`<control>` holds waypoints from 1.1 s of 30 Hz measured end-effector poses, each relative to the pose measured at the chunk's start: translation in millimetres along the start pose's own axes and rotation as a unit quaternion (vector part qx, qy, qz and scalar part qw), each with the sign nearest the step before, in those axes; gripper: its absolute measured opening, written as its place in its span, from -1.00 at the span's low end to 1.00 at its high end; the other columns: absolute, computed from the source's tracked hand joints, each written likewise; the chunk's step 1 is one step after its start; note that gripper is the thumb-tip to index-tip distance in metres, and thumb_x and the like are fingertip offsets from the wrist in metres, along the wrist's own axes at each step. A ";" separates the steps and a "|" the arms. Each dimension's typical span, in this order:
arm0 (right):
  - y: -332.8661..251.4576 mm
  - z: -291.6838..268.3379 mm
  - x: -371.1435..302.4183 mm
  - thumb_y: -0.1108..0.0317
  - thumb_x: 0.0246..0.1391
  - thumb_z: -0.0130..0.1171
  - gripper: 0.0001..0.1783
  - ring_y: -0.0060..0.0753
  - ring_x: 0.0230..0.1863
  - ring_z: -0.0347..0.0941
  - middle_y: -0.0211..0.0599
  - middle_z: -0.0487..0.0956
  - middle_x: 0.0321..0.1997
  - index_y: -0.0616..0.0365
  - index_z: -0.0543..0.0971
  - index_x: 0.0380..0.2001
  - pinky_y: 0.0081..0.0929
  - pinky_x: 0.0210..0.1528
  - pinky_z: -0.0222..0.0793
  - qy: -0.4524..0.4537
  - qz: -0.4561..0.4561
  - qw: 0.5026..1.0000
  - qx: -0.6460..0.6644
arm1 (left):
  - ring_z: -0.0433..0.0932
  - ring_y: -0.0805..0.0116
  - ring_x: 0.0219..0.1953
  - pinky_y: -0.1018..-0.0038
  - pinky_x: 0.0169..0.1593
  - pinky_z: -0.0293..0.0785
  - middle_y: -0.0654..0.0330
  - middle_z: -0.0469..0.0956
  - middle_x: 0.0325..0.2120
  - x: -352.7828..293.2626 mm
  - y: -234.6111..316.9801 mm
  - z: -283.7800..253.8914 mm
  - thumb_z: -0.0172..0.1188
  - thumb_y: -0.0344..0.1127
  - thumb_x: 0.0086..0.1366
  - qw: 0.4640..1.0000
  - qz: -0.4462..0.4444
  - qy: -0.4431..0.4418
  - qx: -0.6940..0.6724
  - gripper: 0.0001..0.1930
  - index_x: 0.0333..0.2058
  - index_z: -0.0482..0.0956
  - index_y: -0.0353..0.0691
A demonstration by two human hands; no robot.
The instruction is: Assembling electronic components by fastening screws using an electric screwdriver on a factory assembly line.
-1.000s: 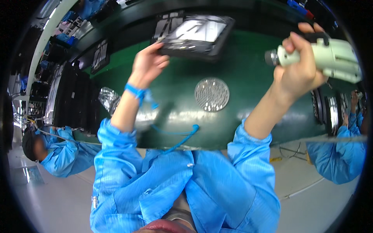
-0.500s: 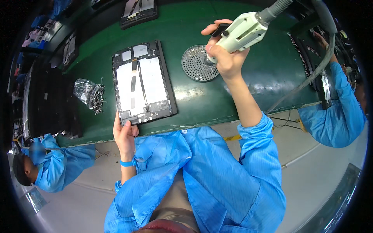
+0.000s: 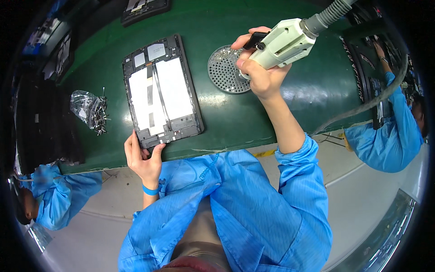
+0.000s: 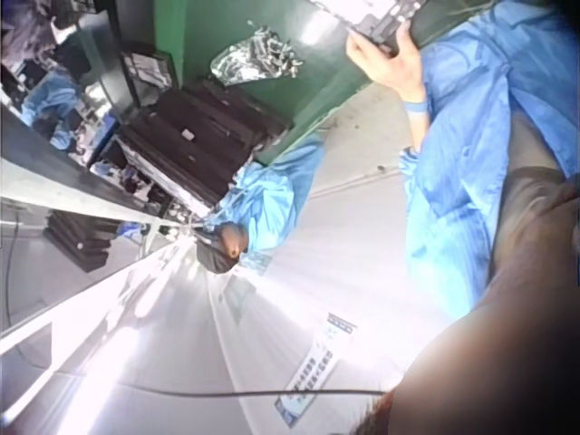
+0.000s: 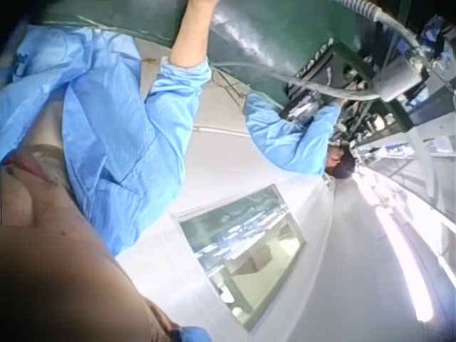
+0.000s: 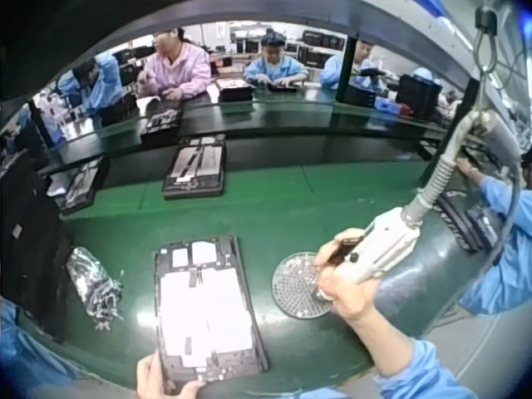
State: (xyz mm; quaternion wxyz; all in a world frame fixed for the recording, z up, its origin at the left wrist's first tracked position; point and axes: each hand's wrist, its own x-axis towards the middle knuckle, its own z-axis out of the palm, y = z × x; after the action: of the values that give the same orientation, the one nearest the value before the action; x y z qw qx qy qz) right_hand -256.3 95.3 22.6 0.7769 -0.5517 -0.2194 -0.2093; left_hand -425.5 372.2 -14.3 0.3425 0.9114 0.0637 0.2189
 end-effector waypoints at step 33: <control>9.7 -5.2 -0.8 0.61 -0.26 0.12 -0.45 -0.64 -0.56 0.33 -0.10 0.50 -0.37 0.28 0.34 -0.06 -0.69 -0.51 0.31 -0.219 0.053 0.973 0.052 | 0.31 0.49 -0.55 0.63 -0.63 0.17 0.09 0.43 -0.21 -1.0 -3.3 5.1 0.50 -0.16 -0.19 1.000 0.013 0.013 0.019 -0.22 0.00 0.41 -0.44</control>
State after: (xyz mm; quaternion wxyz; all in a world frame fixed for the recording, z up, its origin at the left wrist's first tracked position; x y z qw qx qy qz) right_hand -250.9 93.4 13.2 0.7476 -0.5539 -0.3651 -0.0307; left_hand -424.0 371.4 -20.3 0.3218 0.9155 0.0606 0.2339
